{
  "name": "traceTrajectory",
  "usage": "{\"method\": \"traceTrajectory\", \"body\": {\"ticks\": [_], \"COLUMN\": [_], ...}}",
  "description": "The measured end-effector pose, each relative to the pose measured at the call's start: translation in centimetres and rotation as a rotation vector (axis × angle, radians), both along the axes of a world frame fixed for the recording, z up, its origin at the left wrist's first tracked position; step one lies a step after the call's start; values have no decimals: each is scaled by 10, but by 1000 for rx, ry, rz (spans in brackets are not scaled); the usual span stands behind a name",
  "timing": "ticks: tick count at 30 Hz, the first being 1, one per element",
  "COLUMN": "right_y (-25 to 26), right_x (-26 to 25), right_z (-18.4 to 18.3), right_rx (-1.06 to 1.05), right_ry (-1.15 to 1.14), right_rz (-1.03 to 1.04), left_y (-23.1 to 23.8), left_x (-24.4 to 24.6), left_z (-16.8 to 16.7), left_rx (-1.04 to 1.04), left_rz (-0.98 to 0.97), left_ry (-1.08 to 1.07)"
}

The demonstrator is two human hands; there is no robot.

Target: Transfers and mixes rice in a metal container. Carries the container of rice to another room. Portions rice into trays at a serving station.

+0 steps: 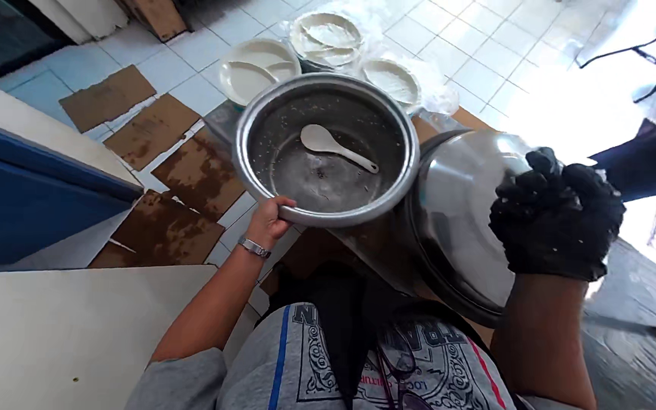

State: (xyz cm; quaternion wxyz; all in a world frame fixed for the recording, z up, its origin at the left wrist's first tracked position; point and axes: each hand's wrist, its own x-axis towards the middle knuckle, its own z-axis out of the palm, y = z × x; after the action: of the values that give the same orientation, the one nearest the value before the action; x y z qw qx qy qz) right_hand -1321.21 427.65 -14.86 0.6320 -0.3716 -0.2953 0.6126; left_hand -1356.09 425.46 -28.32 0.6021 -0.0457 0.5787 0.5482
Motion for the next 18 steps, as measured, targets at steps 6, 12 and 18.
{"method": "traceTrajectory", "body": {"ticks": [6,12,18], "right_y": [69,115,62], "right_x": [-190,-318,-412], "right_z": [-40,-108,-152], "right_rx": [658,560,792], "right_ry": [-1038,-1402,-1499], "right_rz": [432,1357,1642], "left_y": [-63,-115,-152], "left_x": [-70,-128,-140], "left_z": [38,70,87], "left_rx": [-160,-253,-267], "left_rz": [36,155,497], "left_ry": [23,131,174]}}
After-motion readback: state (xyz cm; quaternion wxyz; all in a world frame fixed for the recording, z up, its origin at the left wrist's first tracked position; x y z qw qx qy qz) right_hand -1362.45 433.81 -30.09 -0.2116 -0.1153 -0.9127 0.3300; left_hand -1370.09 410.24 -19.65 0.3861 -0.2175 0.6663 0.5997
